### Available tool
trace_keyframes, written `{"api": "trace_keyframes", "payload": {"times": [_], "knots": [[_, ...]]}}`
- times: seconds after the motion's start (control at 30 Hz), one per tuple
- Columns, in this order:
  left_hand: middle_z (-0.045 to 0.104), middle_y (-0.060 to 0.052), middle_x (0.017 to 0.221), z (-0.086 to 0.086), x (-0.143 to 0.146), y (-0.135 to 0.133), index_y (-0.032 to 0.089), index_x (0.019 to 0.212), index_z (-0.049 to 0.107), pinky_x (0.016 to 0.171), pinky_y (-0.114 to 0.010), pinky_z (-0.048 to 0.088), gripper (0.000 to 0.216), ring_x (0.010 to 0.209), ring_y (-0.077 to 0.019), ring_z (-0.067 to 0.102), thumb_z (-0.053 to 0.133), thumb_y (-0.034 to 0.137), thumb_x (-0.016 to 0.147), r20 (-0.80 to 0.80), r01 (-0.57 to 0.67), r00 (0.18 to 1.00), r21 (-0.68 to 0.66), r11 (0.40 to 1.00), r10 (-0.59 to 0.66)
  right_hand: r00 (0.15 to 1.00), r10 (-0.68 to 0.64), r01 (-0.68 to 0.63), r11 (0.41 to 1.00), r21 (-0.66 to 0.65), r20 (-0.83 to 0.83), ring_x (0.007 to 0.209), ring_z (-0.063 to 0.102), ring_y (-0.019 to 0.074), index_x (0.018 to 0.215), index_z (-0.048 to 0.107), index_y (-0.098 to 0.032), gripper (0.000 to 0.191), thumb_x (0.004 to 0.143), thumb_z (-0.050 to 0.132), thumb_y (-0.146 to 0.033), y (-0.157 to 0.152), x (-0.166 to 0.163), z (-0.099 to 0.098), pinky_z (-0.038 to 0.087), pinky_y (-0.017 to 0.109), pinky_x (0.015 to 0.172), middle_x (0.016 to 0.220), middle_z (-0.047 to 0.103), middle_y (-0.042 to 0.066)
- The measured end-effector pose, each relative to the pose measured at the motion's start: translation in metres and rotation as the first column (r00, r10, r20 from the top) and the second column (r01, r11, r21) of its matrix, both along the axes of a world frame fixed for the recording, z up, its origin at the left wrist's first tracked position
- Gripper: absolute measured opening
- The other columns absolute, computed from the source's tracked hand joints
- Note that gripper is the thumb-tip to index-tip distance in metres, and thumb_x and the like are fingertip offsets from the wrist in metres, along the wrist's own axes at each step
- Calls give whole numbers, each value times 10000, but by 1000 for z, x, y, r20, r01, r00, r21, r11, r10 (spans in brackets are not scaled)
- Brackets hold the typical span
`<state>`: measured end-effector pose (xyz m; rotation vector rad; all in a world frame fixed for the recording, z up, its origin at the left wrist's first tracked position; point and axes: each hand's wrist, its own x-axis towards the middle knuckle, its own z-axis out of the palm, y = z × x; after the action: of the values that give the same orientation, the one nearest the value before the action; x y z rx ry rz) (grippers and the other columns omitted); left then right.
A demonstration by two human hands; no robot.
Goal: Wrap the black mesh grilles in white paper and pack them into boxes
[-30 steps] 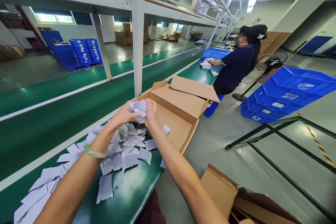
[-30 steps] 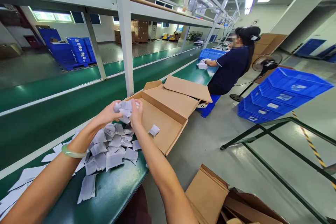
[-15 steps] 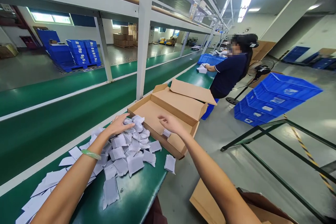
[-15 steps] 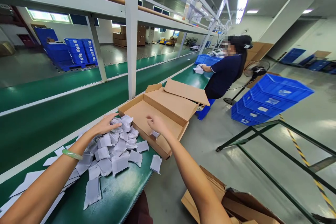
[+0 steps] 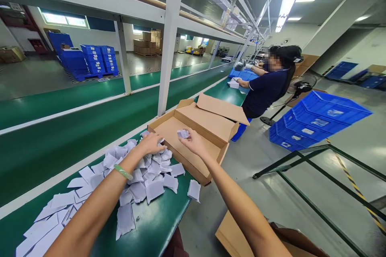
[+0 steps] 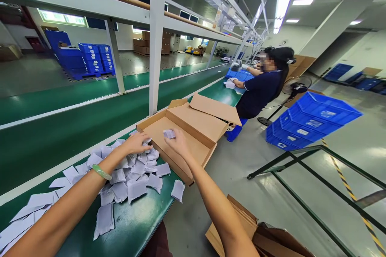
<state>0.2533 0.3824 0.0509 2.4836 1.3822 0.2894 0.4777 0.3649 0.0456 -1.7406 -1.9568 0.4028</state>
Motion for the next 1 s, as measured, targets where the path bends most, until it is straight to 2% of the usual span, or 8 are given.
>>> {"api": "trace_keyframes", "payload": {"times": [0.17, 0.33, 0.47, 0.6, 0.73, 0.8, 0.9, 1.0], "knots": [[658, -102, 1093, 11, -14, -10, 186, 976, 680, 937, -404, 403, 364, 1061, -299, 565, 533, 477, 814, -36, 56, 998, -4, 998, -56, 974, 226, -226, 974, -7, -7, 1090, 549, 264, 1237, 542, -180, 405, 939, 530, -455, -11, -52, 18, 431, 355, 903, 1141, 606, 94], [655, -82, 1141, 23, -60, -41, 193, 1077, 661, 994, -385, 394, 392, 1091, -262, 560, 478, 468, 866, 131, 37, 990, 100, 994, -50, 904, 333, -313, 943, -116, 268, 1067, 535, 275, 1217, 549, -160, 339, 945, 544, -362, -83, -32, 23, 434, 378, 913, 1152, 573, 125], [650, -60, 1171, 34, -103, -93, 199, 1082, 669, 1023, -375, 404, 413, 1148, -256, 542, 479, 509, 886, 256, -27, 967, 158, 987, -14, 746, 428, -216, 880, -423, 510, 1067, 523, 341, 1294, 531, -166, 464, 846, 626, -240, -152, -2, -14, 479, 441, 880, 1275, 496, 170], [642, -41, 1197, 38, -148, -158, 234, 1126, 658, 1008, -360, 438, 409, 1171, -243, 536, 509, 530, 887, 255, -123, 964, 158, 980, 80, 748, 290, -135, 947, -290, 597, 1159, 495, 325, 1389, 459, -169, 665, 760, 467, 46, -183, 15, -73, 496, 416, 909, 1455, 303, 178], [655, -41, 1170, 41, -201, -234, 230, 1114, 663, 1015, -359, 442, 397, 1162, -241, 550, 514, 520, 888, 205, -300, 944, 213, 930, 258, 943, 297, -286, 954, -89, 152, 1027, 589, 271, 1117, 630, -158, 336, 856, 418, -154, -187, 26, -97, 543, 382, 839, 1255, 491, 170], [656, -45, 1166, 45, -229, -277, 223, 1107, 666, 993, -367, 462, 426, 1147, -248, 560, 501, 544, 881, 182, -448, 891, 218, 867, 415, 919, 312, -345, 932, -109, -241, 954, 617, 256, 1066, 639, -189, 290, 862, 513, -351, -185, 25, -90, 558, 352, 795, 1146, 563, 139], [642, -48, 1190, 47, -262, -339, 223, 1116, 661, 743, -306, 557, 476, 1119, -254, 573, 468, 584, 874, 157, -685, 728, 157, 711, 667, 661, 98, -420, 870, -259, -744, 954, 628, 256, 1090, 631, -227, 409, 790, 675, -501, -184, 6, -63, 551, 333, 819, 1123, 609, 114], [644, -57, 1182, 40, -280, -387, 214, 1126, 656, 732, -317, 553, 493, 1099, -259, 580, 463, 591, 873, 99, -764, 645, 111, 636, 758, 315, -147, -548, 778, -306, -938, 986, 624, 269, 1157, 631, -269, 490, 751, 731, -525, -188, -37, -35, 560, 315, 786, 1188, 591, 108]]}}
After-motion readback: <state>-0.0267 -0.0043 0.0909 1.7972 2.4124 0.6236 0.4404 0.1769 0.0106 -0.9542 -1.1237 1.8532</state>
